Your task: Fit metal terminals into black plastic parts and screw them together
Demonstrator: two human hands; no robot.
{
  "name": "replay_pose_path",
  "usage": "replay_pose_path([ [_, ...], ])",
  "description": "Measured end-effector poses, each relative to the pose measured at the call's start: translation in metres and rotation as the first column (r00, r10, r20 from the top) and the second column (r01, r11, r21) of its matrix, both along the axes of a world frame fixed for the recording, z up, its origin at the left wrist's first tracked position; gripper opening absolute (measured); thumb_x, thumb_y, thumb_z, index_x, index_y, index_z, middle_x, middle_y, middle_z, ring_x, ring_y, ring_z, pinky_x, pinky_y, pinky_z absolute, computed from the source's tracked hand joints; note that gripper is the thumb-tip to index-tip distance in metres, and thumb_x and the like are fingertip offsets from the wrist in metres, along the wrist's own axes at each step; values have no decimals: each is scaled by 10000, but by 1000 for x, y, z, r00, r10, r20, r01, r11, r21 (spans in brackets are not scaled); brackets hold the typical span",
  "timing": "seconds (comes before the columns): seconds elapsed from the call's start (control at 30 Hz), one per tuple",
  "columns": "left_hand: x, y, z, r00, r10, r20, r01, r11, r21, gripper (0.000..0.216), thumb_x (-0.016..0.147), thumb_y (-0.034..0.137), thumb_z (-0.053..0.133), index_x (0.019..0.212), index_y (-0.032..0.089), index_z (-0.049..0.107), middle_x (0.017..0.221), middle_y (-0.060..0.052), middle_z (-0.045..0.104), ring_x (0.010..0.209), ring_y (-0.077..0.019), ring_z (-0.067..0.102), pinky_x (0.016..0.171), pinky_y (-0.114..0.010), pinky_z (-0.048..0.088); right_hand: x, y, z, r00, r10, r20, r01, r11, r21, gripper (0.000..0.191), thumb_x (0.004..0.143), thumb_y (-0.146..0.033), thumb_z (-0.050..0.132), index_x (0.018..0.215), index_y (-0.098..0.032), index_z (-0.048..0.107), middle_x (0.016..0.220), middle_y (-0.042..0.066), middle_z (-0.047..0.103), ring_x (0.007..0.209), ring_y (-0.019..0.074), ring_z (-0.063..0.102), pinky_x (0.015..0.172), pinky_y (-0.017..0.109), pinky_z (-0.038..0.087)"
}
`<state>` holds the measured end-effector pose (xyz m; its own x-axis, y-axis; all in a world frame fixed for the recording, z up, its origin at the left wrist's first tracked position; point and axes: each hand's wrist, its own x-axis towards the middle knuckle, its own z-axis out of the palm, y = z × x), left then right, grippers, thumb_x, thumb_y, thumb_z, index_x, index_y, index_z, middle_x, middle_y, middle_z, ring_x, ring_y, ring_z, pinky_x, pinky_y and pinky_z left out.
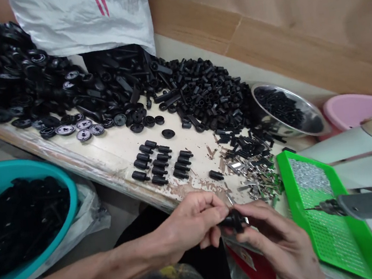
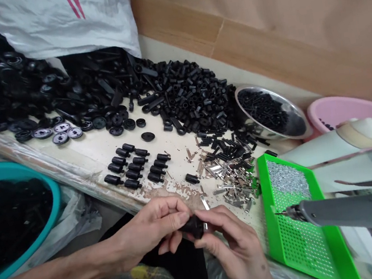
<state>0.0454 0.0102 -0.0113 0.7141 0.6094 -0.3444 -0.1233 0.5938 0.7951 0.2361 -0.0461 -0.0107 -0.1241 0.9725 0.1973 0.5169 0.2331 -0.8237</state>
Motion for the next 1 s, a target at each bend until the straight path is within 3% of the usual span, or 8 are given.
replay_pose_path([
  [0.17,-3,1,-1,997,-42,63,44,999,-28,208,800,245,580,974,132,564,576,19,579,451,-77,520,486,-186,407,2,1,-5,992,-26,-125,25,1000,-6,282,746,-227,739,1020,-269,685,861,30,660,746,161,644,595,230,540],
  [0.3,-4,2,-3,999,-21,47,20,999,39,174,842,267,535,937,127,573,542,26,548,408,-79,503,406,-168,403,3,-1,-5,996,24,-91,-18,998,64,337,776,-144,698,1083,-272,652,931,36,668,841,170,643,682,256,552],
  [0.5,-9,11,0,942,-279,188,306,943,-133,321,897,311,446,717,89,591,548,-21,563,360,-55,479,329,-128,382,6,-5,-1,985,164,50,-171,964,202,445,756,-49,692,1149,-247,621,1080,66,653,968,193,634,800,287,540],
  [0.63,-7,6,3,985,-174,12,174,984,-20,241,888,315,467,777,124,563,529,22,534,336,-49,442,301,-119,337,3,-8,-5,999,48,1,-48,989,143,390,769,-91,692,1119,-247,623,967,38,657,869,162,641,716,237,546],
  [0.7,-7,3,4,991,-126,-35,128,991,49,217,876,318,491,767,139,549,503,42,511,327,-48,428,299,-117,323,3,-10,-6,999,47,3,-47,988,149,402,771,-87,687,1130,-252,618,977,37,654,880,162,637,729,241,544],
  [0.87,-9,2,2,957,-281,70,286,955,-81,439,898,423,425,606,117,544,420,12,484,283,-45,360,280,-139,274,5,-10,3,989,121,81,-134,974,181,396,788,-106,677,1148,-264,630,1041,44,660,928,170,635,785,247,535],
  [1.0,-9,-7,9,984,-164,-69,171,979,109,330,898,367,431,678,144,534,433,42,475,304,-55,378,296,-140,277,0,-10,10,1000,14,-12,-13,997,72,336,763,-191,722,1076,-299,662,927,5,667,805,139,635,657,188,534],
])
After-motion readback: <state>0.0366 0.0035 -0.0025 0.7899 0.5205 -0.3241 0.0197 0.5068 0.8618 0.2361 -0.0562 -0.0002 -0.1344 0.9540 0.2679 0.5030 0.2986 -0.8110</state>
